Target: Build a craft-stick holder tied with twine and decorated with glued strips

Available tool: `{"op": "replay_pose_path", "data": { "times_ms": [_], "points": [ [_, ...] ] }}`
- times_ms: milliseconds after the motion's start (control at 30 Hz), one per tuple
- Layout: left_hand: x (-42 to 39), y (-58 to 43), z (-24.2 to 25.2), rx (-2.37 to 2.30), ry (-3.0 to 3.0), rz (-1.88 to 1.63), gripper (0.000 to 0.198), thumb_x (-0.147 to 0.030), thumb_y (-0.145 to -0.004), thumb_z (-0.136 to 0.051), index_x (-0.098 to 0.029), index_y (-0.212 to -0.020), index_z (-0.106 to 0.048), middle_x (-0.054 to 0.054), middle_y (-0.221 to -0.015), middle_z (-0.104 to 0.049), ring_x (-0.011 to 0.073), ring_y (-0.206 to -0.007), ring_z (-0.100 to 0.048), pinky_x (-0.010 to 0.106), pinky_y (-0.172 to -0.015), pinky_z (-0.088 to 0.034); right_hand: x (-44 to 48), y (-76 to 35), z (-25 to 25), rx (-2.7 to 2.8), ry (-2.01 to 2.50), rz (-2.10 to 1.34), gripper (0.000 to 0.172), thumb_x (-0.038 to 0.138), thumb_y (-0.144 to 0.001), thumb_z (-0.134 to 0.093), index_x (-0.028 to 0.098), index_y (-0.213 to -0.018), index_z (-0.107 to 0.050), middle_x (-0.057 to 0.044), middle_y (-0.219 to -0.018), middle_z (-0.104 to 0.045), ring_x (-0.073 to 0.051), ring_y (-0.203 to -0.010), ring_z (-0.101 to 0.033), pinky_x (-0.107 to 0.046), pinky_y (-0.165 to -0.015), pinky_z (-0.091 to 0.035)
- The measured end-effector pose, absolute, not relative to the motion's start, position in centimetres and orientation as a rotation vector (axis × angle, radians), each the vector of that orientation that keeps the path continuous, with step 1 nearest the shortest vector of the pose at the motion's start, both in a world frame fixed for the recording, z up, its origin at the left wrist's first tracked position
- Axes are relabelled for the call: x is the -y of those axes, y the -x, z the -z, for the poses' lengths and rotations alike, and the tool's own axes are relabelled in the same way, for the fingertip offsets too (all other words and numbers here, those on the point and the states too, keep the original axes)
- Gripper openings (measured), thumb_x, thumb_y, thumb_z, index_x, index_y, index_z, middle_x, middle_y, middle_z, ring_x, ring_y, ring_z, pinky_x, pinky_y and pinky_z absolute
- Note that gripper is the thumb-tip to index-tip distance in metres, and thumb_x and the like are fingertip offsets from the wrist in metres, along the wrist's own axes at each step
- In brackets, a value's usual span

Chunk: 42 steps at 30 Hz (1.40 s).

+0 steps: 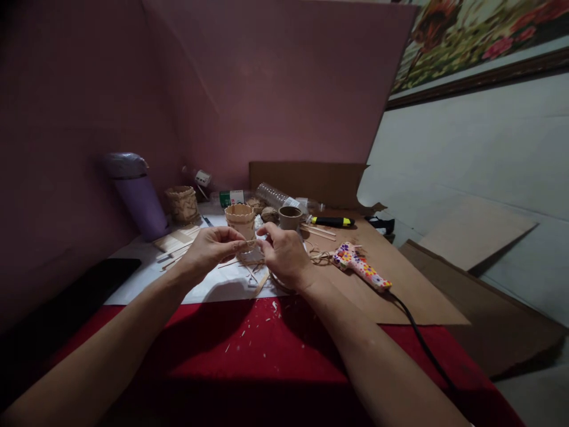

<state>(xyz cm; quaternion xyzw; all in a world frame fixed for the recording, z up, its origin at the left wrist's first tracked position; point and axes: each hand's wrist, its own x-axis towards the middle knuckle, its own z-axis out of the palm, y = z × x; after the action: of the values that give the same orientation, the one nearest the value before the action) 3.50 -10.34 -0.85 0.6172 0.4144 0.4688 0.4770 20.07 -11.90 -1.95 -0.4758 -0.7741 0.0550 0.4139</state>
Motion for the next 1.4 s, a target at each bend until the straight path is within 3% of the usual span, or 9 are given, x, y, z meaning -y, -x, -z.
{"op": "replay_pose_path", "data": {
  "times_ms": [167,333,500,667,933,1033,1133,1267,1400],
  "points": [
    [10.4,-3.3,0.7,-0.932,-1.403,-1.224,0.017,-0.024,-0.059,-0.072,-0.012,-0.060,-0.060,-0.005,-0.046,-0.051,0.0025,-0.039,-0.035,0.018,-0.039,-0.023,11.5,-20.3,2.1,1.929,1.293,-0.086,0.003,0.020,-0.080,-0.061,0.018,-0.082,-0.061,-0.003,-0.066,-0.064,-0.014,-0.058,-0.055,-0.025,-0.056,-0.036],
    [10.2,-2.8,0.4,-0.820,-1.337,-1.250,0.023,-0.028,-0.059,-0.074,-0.012,-0.062,-0.058,-0.008,-0.043,-0.044,0.0020,-0.036,-0.031,0.018,-0.038,-0.017,10.9,-21.1,2.3,1.847,1.635,0.129,0.010,0.014,-0.079,-0.059,0.016,-0.087,-0.065,-0.012,-0.078,-0.066,-0.023,-0.073,-0.060,-0.032,-0.063,-0.039],
    [10.5,-2.9,0.3,-0.843,-1.451,-1.205,0.021,-0.026,-0.061,-0.073,-0.011,-0.062,-0.059,-0.006,-0.047,-0.046,0.0024,-0.040,-0.034,0.018,-0.040,-0.021,11.6,-20.6,1.4,1.825,1.094,0.060,0.018,0.017,-0.087,-0.053,0.016,-0.101,-0.064,-0.011,-0.106,-0.061,-0.018,-0.090,-0.058,-0.029,-0.076,-0.043],
    [10.7,-3.3,0.8,-0.880,-1.584,-1.176,0.016,-0.026,-0.066,-0.069,-0.012,-0.066,-0.062,-0.004,-0.053,-0.051,0.0046,-0.045,-0.039,0.018,-0.043,-0.028,11.6,-20.2,1.4,2.004,1.076,-0.083,0.012,0.019,-0.085,-0.056,0.018,-0.075,-0.061,-0.003,-0.078,-0.062,-0.016,-0.075,-0.055,-0.027,-0.068,-0.040],
    [10.0,-3.2,1.7,-1.064,-2.080,-1.203,0.010,-0.021,-0.072,-0.063,-0.013,-0.066,-0.064,-0.002,-0.054,-0.055,0.0078,-0.050,-0.043,0.019,-0.046,-0.031,12.0,-20.3,1.3,1.915,1.029,0.168,0.018,0.025,-0.084,-0.057,0.018,-0.069,-0.051,-0.007,-0.083,-0.058,-0.020,-0.084,-0.052,-0.033,-0.077,-0.039],
    [9.8,-3.1,2.0,-1.193,-2.234,-1.228,0.009,-0.019,-0.074,-0.061,-0.015,-0.067,-0.064,-0.002,-0.053,-0.055,0.0089,-0.051,-0.045,0.020,-0.048,-0.032,12.4,-20.1,1.2,1.853,1.032,-0.109,0.026,0.032,-0.085,-0.057,0.019,-0.064,-0.048,-0.002,-0.066,-0.055,-0.015,-0.065,-0.051,-0.028,-0.063,-0.039],
    [9.8,-2.9,1.9,-1.211,-2.245,-1.308,0.007,-0.017,-0.075,-0.059,-0.015,-0.070,-0.063,0.000,-0.058,-0.059,0.0103,-0.054,-0.049,0.021,-0.052,-0.035,12.5,-20.1,1.2,1.910,1.007,-0.645,0.028,0.035,-0.086,-0.055,0.018,-0.063,-0.050,0.002,-0.053,-0.053,-0.010,-0.049,-0.047,-0.024,-0.050,-0.036],
    [10.1,-2.8,1.5,-1.087,-2.185,-1.385,0.007,-0.017,-0.076,-0.057,-0.014,-0.071,-0.062,0.000,-0.061,-0.061,0.0105,-0.057,-0.051,0.021,-0.054,-0.038,12.1,-20.0,1.2,1.868,1.045,-0.815,0.034,0.039,-0.083,-0.058,0.015,-0.059,-0.059,0.001,-0.049,-0.053,-0.008,-0.045,-0.045,-0.021,-0.045,-0.035],
    [10.1,-2.9,1.8,-1.038,-2.241,-1.432,0.009,-0.017,-0.078,-0.056,-0.016,-0.071,-0.063,-0.002,-0.059,-0.057,0.0089,-0.055,-0.047,0.019,-0.052,-0.036,11.9,-20.0,1.0,1.508,1.003,-1.173,0.031,0.043,-0.082,-0.057,0.015,-0.069,-0.058,-0.002,-0.061,-0.061,-0.010,-0.049,-0.057,-0.022,-0.045,-0.046]
  ]
}}
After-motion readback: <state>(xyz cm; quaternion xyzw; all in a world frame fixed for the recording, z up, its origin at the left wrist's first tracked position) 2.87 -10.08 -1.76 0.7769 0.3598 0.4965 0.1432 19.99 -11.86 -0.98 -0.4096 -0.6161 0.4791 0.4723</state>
